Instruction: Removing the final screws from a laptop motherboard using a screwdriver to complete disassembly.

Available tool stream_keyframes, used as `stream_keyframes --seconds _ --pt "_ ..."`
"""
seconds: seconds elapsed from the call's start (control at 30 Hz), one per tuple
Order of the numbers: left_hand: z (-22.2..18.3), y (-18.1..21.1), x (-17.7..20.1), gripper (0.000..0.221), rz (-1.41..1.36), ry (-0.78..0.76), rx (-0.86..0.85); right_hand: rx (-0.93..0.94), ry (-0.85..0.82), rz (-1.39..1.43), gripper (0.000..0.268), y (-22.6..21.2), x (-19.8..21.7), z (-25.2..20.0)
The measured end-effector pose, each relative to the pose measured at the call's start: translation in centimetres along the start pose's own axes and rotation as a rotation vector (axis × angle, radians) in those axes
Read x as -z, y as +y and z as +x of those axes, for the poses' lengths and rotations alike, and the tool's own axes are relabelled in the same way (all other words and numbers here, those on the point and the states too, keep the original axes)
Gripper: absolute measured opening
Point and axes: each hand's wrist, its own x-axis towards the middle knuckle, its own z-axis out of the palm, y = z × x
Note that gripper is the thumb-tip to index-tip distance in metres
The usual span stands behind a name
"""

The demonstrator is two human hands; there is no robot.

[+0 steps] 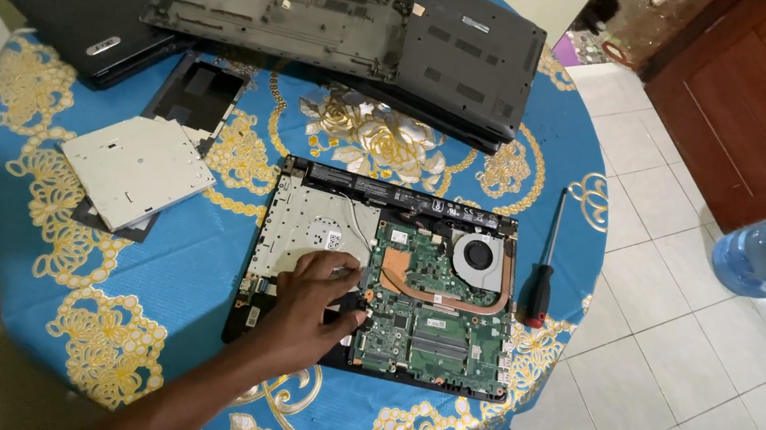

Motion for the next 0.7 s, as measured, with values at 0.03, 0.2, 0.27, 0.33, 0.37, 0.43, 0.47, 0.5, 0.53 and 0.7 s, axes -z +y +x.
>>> stream_keyframes --seconds 0.03,0.2,0.27,0.33,0.37,0.43,0.47,0.5,0.53,0.7 --pt "-0.1 -0.1 0.0 0.051 -0.011 0.022 -0.017 0.022 -0.004 0.015 0.051 1.3 -0.5 0.4" --pt "-0.4 0.6 1.0 0.075 -0.072 -0.081 0.068 0.034 0.0 -0.124 0.075 6.7 -3.4 2.2" --pt "-0.5 0.9 1.3 0.076 -0.09 -0.052 0.042 0.009 -0.001 -0.243 0.074 5.9 -3.0 1.8" --pt "-1.0 2.1 1.8 0.085 -0.028 -0.094 -0.012 -0.007 0.031 -0.197 0.071 3.9 -1.8 1.3" --pt "-1.3 2.6 2.0 0.096 0.034 -0.131 -0.07 -0.019 0.066 -0.15 0.07 3.1 -1.2 0.9" --pt "-1.6 2.4 1.7 0.102 0.117 -0.18 -0.103 0.014 0.11 -0.036 0.066 0.5 -0.1 -1.0" --pt "-1.5 2.2 1.6 0.108 0.205 -0.21 -0.144 0.065 0.165 0.085 0.062 -0.9 0.4 -1.5" --pt "-1.5 2.1 1.5 0.108 0.198 -0.221 -0.141 0.055 0.161 0.079 0.062 -2.1 1.0 -1.9" --pt "-1.4 1.8 1.4 0.111 0.229 -0.219 -0.16 0.011 0.126 0.12 0.053 -3.4 1.4 -2.0" --pt "-1.0 2.0 2.0 0.113 0.268 -0.286 -0.173 -0.08 0.064 0.055 0.039 -5.3 1.7 -1.6"
